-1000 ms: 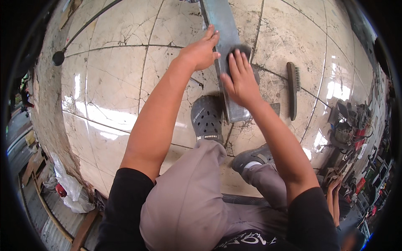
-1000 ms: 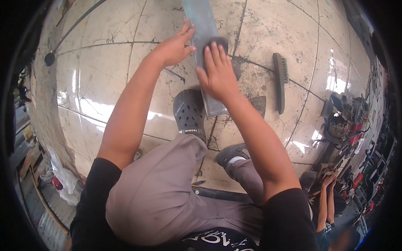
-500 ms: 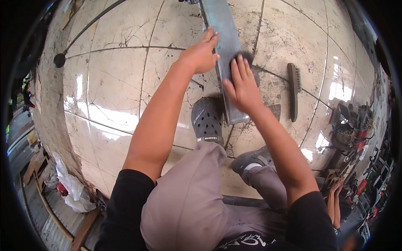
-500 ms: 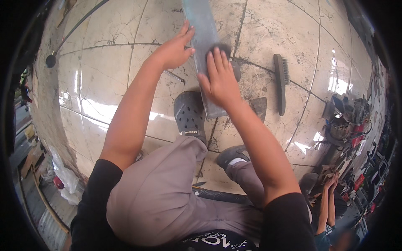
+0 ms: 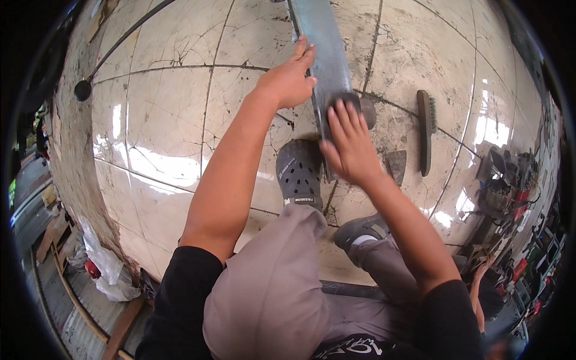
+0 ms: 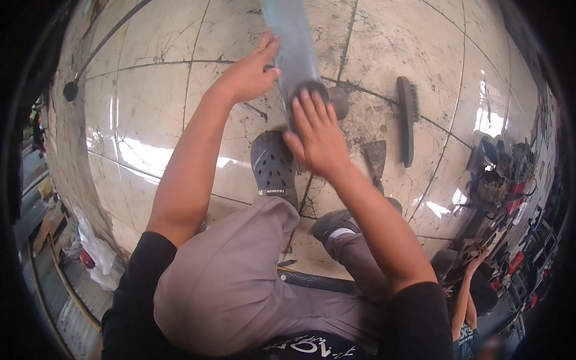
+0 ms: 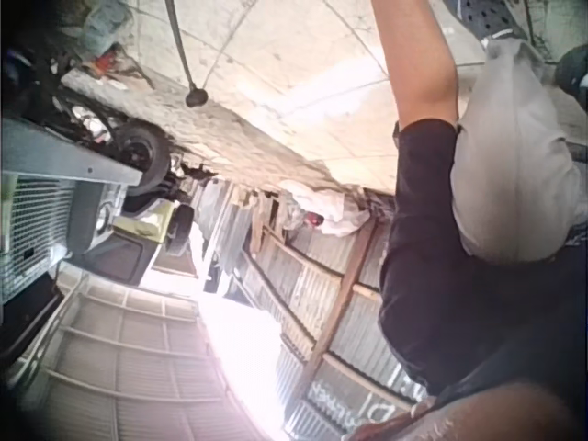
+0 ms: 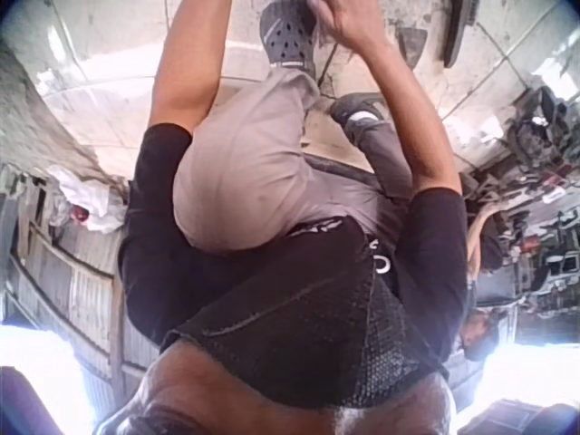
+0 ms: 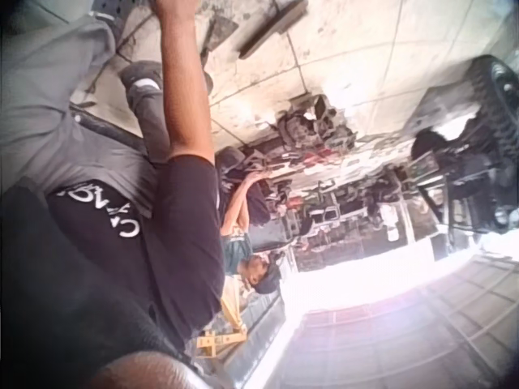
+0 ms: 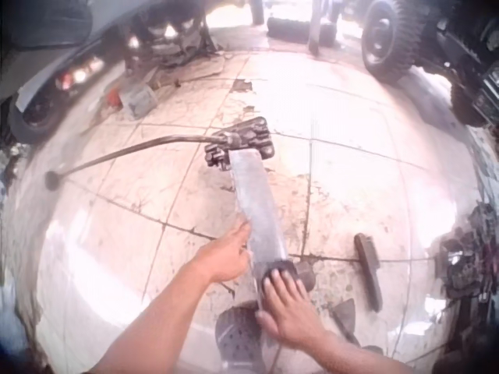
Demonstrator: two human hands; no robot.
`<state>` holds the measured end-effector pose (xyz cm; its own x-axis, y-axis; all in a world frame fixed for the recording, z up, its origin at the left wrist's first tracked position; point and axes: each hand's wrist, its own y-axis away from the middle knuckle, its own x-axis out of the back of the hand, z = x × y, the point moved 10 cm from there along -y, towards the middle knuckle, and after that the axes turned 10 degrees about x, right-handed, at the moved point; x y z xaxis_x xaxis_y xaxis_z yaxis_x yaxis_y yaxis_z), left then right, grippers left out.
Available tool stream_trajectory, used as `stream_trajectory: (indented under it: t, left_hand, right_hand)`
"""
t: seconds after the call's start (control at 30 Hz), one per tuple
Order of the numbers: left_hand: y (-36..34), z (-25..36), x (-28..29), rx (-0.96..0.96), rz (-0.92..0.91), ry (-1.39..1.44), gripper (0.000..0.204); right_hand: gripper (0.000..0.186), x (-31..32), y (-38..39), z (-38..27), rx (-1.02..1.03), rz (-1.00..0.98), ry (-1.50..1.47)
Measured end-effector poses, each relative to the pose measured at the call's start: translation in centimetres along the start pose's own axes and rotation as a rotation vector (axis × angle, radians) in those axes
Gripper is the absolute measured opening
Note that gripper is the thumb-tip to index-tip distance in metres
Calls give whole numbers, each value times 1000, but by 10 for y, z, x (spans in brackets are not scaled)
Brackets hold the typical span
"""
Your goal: The person sits on the floor and sharpens a long, curved metal blade using a handheld sharpening stone. They repeatedly rub the stone along the blade's edge and periodically brush the surface with a wire brush to remove debris.
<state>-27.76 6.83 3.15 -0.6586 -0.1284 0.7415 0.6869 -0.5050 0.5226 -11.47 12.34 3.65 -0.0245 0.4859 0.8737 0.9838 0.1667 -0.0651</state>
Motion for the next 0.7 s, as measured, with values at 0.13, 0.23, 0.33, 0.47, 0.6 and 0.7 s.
stream_trajectory:
  t: [0.13, 0.23, 0.33, 0.47, 0.6, 0.7]
  left_hand:
    - [-6, 9, 1, -22, -4, 2, 69]
    - [-8, 6, 3, -7, -34, 5, 69]
    - [-1, -5, 2, 21, -27, -3, 68]
    - [2, -2, -2, 27, -25, 20, 68]
    - [-6, 9, 0, -15, 7, -16, 68]
    - [-8, 12, -4, -25, -6, -40, 69]
  right_hand:
    - [66, 19, -59, 33, -80, 166, 58]
    - [66, 17, -33, 18, -50, 152, 14]
    - [71, -5, 41, -15, -22, -28, -83]
    - [73, -12, 75, -17, -38, -62, -135]
    - [71, 20, -15, 17, -73, 146, -32]
    - [69, 20, -34, 26, -104, 199, 52]
